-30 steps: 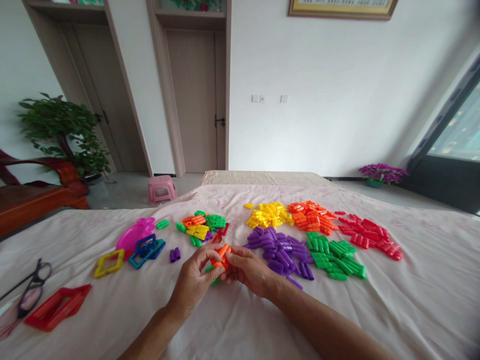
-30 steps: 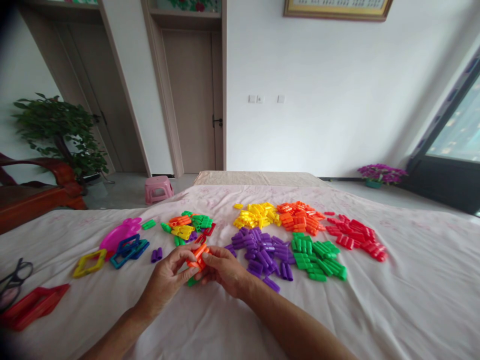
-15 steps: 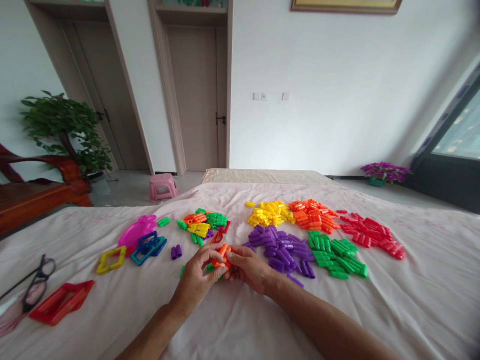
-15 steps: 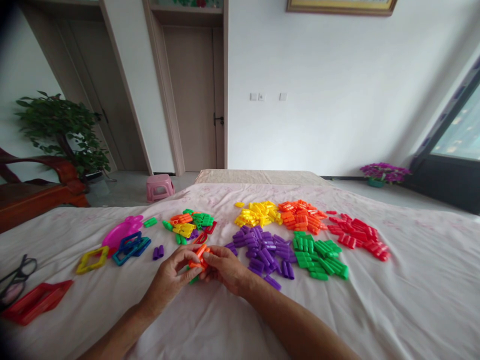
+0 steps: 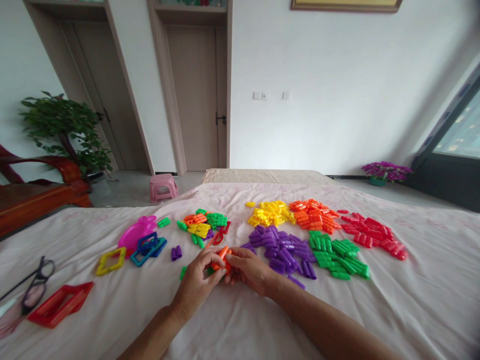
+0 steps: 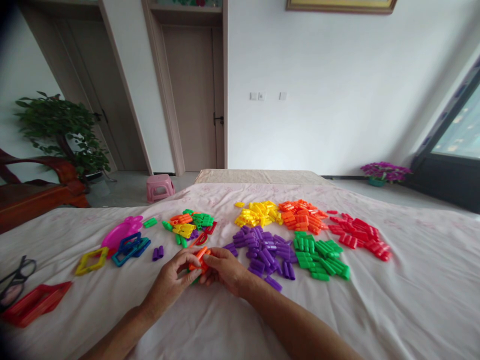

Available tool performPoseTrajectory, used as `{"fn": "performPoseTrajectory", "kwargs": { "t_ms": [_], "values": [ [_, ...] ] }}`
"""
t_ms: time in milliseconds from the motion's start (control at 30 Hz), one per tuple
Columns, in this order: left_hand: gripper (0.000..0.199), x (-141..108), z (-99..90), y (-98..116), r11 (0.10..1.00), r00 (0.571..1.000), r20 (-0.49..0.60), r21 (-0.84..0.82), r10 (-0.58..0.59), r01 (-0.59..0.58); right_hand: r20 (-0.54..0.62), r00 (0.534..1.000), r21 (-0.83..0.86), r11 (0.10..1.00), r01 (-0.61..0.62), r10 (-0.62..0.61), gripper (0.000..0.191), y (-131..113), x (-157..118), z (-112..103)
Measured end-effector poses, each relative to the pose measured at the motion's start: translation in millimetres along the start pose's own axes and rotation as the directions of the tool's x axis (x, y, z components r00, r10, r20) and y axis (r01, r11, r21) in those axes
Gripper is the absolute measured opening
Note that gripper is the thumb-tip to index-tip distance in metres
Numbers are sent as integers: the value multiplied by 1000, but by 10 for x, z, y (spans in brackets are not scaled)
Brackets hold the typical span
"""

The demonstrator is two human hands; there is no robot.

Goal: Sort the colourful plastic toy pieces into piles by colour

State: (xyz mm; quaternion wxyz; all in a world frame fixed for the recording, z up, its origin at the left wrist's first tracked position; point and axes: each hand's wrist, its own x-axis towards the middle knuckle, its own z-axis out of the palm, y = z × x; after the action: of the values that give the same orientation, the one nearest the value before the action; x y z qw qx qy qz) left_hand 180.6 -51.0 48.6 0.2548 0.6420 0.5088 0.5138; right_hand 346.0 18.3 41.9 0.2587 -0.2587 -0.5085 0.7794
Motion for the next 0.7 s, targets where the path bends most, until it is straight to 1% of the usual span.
{"fn": "performPoseTrajectory", "kwargs": {
  "t_ms": [133, 200, 300, 367, 400, 467, 533, 567, 633, 700],
  "values": [
    [4, -16, 0, -28, 999, 1000, -1, 38, 24, -24, -1, 1000, -50, 999, 8, -8, 54, -27, -3, -6],
    [6, -31, 6, -38, 998, 999, -16, 54, 32, -31, -10, 999, -131, 990, 47, -49, 53, -48, -6, -10],
    [7, -45, 18, -52, 997, 998, -51, 64, 40, -37, -21, 990, -262, 956, 132, -143, 51, -73, -9, -6],
    [6, -44, 20, -75, 998, 996, -77, 52, 44, -41, -35, 984, -294, 943, 157, -175, 50, -90, -6, 1],
    [6, -40, 18, -94, 998, 995, -94, 40, 43, -40, -60, 979, -297, 940, 168, -194, 50, -103, -2, 2],
    [8, -30, 7, -146, 1000, 992, -127, 13, 23, -22, -159, 954, -300, 933, 199, -255, 48, -143, 8, -12],
    [15, -20, -12, -208, 1000, 989, -143, -15, -22, 21, -279, 902, -318, 918, 238, -330, 46, -210, 18, -56],
    [19, -16, -23, -239, 999, 989, -139, -24, -50, 47, -317, 880, -334, 910, 247, -355, 45, -254, 22, -92],
    [27, -11, -40, -291, 995, 988, -124, -33, -93, 89, -339, 857, -386, 889, 248, -387, 44, -353, 27, -184],
    [29, -10, -48, -326, 994, 988, -114, -22, -107, 105, -339, 843, -452, 858, 243, -417, 41, -454, 28, -302]
  ]
}}
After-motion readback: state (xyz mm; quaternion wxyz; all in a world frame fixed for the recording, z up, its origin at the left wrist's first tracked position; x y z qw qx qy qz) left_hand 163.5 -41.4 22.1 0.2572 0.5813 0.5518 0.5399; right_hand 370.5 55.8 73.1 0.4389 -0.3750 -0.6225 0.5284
